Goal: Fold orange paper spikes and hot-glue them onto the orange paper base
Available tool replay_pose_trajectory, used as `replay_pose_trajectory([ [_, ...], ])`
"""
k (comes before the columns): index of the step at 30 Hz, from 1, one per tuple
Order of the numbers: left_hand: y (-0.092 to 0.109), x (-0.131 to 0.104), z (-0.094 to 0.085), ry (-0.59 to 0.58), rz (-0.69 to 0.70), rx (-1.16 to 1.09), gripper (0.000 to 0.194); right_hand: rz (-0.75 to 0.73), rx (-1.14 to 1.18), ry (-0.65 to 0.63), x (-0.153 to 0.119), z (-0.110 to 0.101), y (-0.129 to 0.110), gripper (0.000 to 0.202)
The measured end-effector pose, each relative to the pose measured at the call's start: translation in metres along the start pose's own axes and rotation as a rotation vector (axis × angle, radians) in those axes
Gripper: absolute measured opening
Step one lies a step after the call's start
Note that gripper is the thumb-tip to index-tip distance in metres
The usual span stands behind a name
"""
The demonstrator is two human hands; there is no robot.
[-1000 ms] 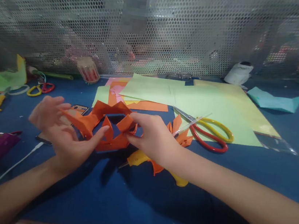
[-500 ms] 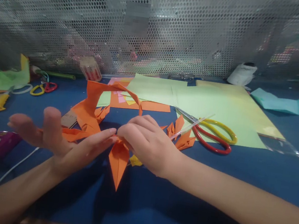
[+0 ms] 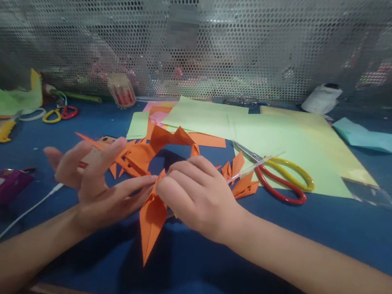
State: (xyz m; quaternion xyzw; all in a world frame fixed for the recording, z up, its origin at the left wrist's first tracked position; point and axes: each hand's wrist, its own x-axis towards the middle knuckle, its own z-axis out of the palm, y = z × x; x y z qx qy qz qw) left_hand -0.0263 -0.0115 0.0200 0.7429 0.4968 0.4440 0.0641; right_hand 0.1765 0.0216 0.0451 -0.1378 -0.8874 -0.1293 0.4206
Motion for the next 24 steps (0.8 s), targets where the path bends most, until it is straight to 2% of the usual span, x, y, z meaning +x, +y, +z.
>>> replay_pose_trajectory([
  [3, 0.0044, 0.0016, 0.0005, 0.078, 0.123, 0.134, 0.016, 0.009, 0.044, -0.024, -0.0012, 0.0021, 0.0023, 0.019],
  [10, 0.0014, -0.0014, 0.0031, 0.154, 0.36, 0.379, 0.015, -0.003, 0.036, -0.035, 0.0005, 0.0048, 0.0008, 0.021],
  [18, -0.0012, 0.0022, 0.0025, 0.11, 0.452, 0.359, 0.017, 0.057, 0.083, -0.085, -0.0008, 0.0028, -0.003, 0.02],
  [24, -0.0014, 0.0019, 0.0021, 0.048, 0.45, 0.312, 0.02, 0.281, 0.166, -0.196, -0.0023, 0.0043, -0.0007, 0.014],
])
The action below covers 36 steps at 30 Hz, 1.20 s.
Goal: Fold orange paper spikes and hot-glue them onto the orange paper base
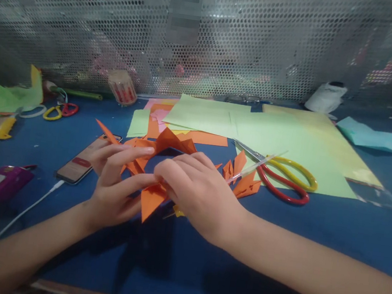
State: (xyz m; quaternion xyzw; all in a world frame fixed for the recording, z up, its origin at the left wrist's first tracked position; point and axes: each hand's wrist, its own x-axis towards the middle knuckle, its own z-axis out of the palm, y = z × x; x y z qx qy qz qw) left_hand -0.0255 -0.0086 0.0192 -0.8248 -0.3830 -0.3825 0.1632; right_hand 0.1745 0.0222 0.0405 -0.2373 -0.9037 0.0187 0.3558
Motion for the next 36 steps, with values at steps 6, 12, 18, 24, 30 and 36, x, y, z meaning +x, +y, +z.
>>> replay_pose_trajectory([
  [6, 0.004, 0.005, 0.001, -0.062, -0.085, 0.013, 0.007, 0.219, 0.137, -0.095, 0.004, -0.003, 0.001, 0.017],
  [12, 0.005, 0.004, 0.003, -0.084, -0.081, 0.062, 0.005, 0.416, 0.315, -0.192, 0.006, -0.001, -0.001, 0.022],
  [18, 0.005, 0.003, 0.002, -0.061, -0.065, 0.08, 0.003, 0.431, 0.283, -0.152, 0.005, 0.002, -0.003, 0.029],
  [24, 0.008, 0.005, 0.0, -0.003, -0.086, 0.058, 0.005, 0.411, 0.26, -0.154, 0.003, 0.002, -0.003, 0.034],
  [30, 0.008, 0.005, 0.0, -0.034, -0.012, -0.02, 0.01, 0.168, 0.154, -0.14, 0.001, 0.006, -0.001, 0.035],
  [36, 0.007, 0.005, -0.001, -0.096, -0.032, -0.011, 0.009, 0.227, 0.098, -0.133, -0.002, 0.008, -0.002, 0.029],
])
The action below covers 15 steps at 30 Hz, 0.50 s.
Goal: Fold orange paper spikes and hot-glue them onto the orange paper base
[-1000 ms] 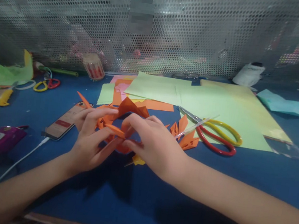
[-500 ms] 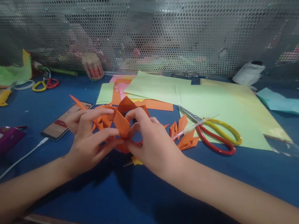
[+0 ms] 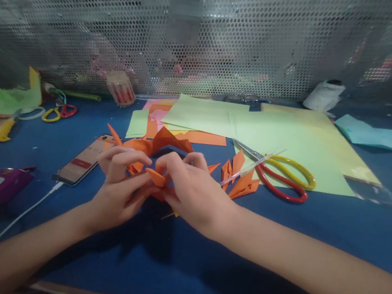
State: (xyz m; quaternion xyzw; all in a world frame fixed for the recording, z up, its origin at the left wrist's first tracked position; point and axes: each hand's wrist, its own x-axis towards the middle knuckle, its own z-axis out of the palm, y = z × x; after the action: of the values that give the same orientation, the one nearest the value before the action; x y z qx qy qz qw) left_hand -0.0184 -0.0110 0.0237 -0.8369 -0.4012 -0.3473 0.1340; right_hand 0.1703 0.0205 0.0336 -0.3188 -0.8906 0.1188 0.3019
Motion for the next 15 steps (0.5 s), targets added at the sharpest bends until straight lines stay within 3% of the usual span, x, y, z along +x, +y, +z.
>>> replay_pose_trajectory([
  [3, -0.001, 0.001, -0.001, 0.0, -0.014, 0.021, 0.008, 0.036, -0.001, -0.001, 0.001, 0.0, 0.0, 0.029],
  [6, -0.002, 0.0, -0.002, 0.075, -0.017, 0.098, 0.004, 0.028, 0.015, 0.035, 0.004, -0.003, 0.002, 0.029],
  [11, -0.003, -0.003, -0.001, 0.247, 0.056, 0.295, 0.061, -0.012, 0.059, 0.301, 0.012, -0.017, 0.009, 0.037],
  [13, -0.003, -0.004, 0.0, 0.267, 0.125, 0.295, 0.06, -0.007, 0.072, 0.391, 0.014, -0.023, 0.014, 0.038],
  [15, -0.003, -0.003, 0.002, 0.209, 0.156, 0.257, 0.051, -0.034, 0.079, 0.447, 0.015, -0.026, 0.019, 0.033],
])
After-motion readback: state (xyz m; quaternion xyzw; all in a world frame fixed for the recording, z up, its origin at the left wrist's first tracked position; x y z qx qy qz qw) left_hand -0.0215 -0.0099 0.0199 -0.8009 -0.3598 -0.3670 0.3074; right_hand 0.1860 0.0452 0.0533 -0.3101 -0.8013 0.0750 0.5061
